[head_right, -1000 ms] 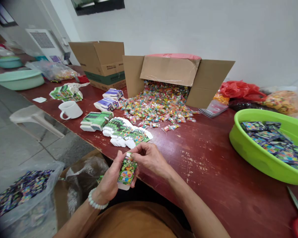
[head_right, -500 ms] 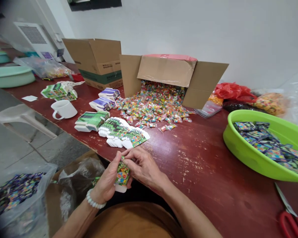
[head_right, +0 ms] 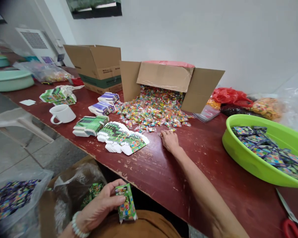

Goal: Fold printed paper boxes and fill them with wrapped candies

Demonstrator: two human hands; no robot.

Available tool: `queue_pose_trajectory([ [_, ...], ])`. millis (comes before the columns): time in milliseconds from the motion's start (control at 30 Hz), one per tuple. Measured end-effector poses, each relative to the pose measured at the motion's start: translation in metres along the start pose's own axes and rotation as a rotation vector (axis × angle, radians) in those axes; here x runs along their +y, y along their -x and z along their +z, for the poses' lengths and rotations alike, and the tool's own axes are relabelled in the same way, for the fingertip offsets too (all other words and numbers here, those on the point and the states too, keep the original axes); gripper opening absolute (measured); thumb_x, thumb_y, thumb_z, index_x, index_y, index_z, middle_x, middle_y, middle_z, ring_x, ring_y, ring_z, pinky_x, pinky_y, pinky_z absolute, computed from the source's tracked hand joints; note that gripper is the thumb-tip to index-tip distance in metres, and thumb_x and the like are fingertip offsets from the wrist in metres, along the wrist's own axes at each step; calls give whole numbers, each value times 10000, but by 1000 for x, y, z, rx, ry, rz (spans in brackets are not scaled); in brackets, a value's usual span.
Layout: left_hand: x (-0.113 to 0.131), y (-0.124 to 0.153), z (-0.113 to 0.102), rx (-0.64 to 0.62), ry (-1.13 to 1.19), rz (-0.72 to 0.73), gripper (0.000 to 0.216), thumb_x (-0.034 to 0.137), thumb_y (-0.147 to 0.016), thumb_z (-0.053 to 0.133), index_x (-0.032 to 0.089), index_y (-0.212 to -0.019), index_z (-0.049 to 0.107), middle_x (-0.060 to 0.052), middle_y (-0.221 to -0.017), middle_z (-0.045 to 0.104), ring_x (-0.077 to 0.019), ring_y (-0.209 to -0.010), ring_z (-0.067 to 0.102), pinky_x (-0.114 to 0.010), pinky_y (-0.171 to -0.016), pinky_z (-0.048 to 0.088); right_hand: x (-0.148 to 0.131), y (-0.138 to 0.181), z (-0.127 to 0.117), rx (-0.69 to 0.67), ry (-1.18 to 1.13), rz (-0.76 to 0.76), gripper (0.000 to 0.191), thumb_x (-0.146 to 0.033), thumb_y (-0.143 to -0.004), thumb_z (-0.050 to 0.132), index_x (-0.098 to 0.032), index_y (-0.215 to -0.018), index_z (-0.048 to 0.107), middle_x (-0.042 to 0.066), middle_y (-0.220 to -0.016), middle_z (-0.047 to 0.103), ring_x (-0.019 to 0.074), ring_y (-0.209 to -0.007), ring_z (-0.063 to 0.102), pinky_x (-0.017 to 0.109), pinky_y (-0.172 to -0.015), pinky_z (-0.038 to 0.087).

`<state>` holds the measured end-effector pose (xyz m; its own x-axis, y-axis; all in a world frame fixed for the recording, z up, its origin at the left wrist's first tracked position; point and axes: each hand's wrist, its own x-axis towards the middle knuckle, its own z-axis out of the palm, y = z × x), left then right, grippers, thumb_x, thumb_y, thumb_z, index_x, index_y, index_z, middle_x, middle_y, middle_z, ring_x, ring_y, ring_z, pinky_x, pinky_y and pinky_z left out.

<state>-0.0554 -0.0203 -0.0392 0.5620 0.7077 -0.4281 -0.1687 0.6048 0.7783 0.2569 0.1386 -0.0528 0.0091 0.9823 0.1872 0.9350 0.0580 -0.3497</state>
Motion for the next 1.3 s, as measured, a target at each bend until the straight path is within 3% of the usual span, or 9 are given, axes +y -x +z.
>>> queue_pose_trajectory([
  [100,15,8,-29,5,-333,-44,416,319,-596,846,176,-901,603,30,-749,602,-120,-673,528,-231,-622,413,5,1,7,-5,10,21,248,-190,-922,454,-128,-1053,655,205,-1103,673,316,-1109,549,429,-943,368],
  [200,27,13,-51,-170,-638,-210,396,286,-567,848,166,-901,672,24,-750,617,-119,-681,509,-220,-607,373,3,2,9,21,-40,54,219,-205,-909,468,-112,-979,654,214,-1030,676,325,-1051,576,422,-902,379],
  [300,28,12,-57,-251,-594,-237,353,330,-614,820,160,-876,655,5,-758,629,-117,-664,525,-224,-602,389,-5,9,7,68,-151,100,226,-201,-907,435,-123,-999,627,183,-1022,675,282,-967,611,380,-835,418],
  [467,29,-4,-27,-30,-261,16,383,343,-817,633,208,-1140,478,-60,-968,654,-138,-675,635,-243,-604,445,-49,49,-8,-3,-449,88,345,-316,-980,280,-178,-1096,573,8,-706,634,149,-587,598,251,-554,449],
  [567,36,-16,-1,40,-264,150,324,252,-821,570,203,-1122,461,-26,-889,623,-118,-626,602,-245,-593,467,-87,76,-24,-249,-890,-34,327,-417,-961,402,-185,-1078,601,-35,-642,559,101,-489,497,214,-473,397],
  [633,41,-21,12,55,-326,178,302,215,-800,550,205,-1090,468,-5,-856,589,-108,-600,565,-237,-555,465,-105,88,-32,-283,-992,-101,281,-396,-917,523,-190,-1094,598,-32,-695,583,91,-528,495,209,-495,395],
  [1067,40,-16,28,69,-512,240,331,154,-717,500,192,-1040,444,24,-792,552,-90,-547,510,-230,-504,436,-125,94,-44,49,-694,-378,29,-187,-850,633,-177,-823,637,18,-733,652,124,-634,572,242,-596,440],
  [1200,42,-16,32,38,-457,238,346,150,-714,513,195,-1050,447,34,-777,554,-86,-535,508,-229,-506,443,-128,96,-45,7,-694,-448,62,-198,-852,643,-177,-794,635,11,-721,646,123,-648,577,237,-617,438],
  [1300,41,-17,36,61,-413,278,320,132,-701,524,192,-1011,473,43,-750,543,-82,-537,499,-218,-506,440,-130,101,-43,-158,-755,-469,142,-253,-903,591,-180,-797,652,13,-744,662,129,-687,600,243,-652,446],
])
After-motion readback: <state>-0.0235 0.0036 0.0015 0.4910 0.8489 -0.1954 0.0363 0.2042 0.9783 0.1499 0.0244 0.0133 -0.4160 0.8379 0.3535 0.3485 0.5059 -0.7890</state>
